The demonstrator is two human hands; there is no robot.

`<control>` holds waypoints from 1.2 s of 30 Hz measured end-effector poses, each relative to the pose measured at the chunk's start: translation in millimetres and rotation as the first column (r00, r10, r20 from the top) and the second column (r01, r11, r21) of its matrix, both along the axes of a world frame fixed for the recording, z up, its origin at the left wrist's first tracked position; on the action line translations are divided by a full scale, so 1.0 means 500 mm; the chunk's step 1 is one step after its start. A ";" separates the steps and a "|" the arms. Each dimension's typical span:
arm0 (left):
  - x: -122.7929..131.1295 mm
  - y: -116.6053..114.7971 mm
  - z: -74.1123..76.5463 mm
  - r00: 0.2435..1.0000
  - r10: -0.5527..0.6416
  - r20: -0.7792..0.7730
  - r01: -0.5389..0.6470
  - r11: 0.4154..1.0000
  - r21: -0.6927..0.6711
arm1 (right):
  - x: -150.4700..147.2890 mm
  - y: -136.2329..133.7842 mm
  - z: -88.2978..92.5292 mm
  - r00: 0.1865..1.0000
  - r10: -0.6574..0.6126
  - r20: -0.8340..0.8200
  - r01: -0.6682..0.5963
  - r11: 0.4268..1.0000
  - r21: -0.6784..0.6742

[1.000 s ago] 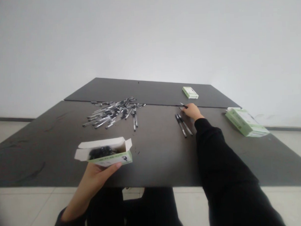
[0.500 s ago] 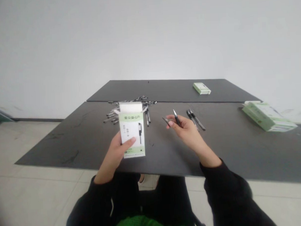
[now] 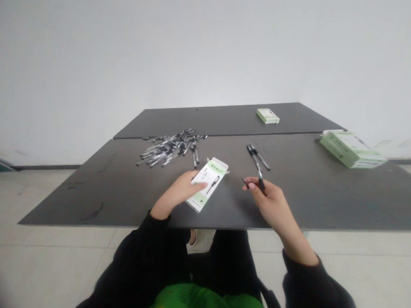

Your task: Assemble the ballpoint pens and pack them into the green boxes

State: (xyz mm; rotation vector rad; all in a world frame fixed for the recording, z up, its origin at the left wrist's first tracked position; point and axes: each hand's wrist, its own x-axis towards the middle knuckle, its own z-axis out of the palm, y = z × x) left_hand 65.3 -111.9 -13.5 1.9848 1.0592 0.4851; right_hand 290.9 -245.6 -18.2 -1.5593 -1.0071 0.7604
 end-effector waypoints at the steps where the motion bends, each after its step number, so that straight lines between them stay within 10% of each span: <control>1: 0.002 0.001 -0.002 0.999 -0.001 -0.044 0.003 0.999 0.051 | -0.001 -0.001 -0.002 1.000 -0.005 0.001 0.005 1.000 -0.007; 8: 0.001 -0.052 0.000 0.979 0.176 0.106 -0.203 0.906 0.372 | -0.046 -0.006 0.006 1.000 -0.007 -0.017 0.007 1.000 0.004; 14: 0.022 -0.147 0.030 0.850 0.047 0.524 -0.064 0.998 0.013 | -0.155 0.002 0.034 0.974 0.127 -0.186 -0.117 0.991 0.062; 20: -0.015 -0.136 0.017 0.749 0.170 0.640 -0.070 0.981 -0.180 | -0.197 -0.002 0.074 0.932 0.326 -0.156 -0.325 0.945 0.035; 26: -0.094 -0.102 0.029 0.650 0.079 0.756 0.192 0.945 -0.263 | -0.173 -0.040 0.111 0.858 0.514 0.030 -0.512 0.857 -0.057; 36: -0.118 -0.108 0.032 0.672 0.160 0.723 0.064 0.960 -0.272 | -0.203 -0.043 0.140 0.681 0.603 0.416 -0.561 0.794 -0.233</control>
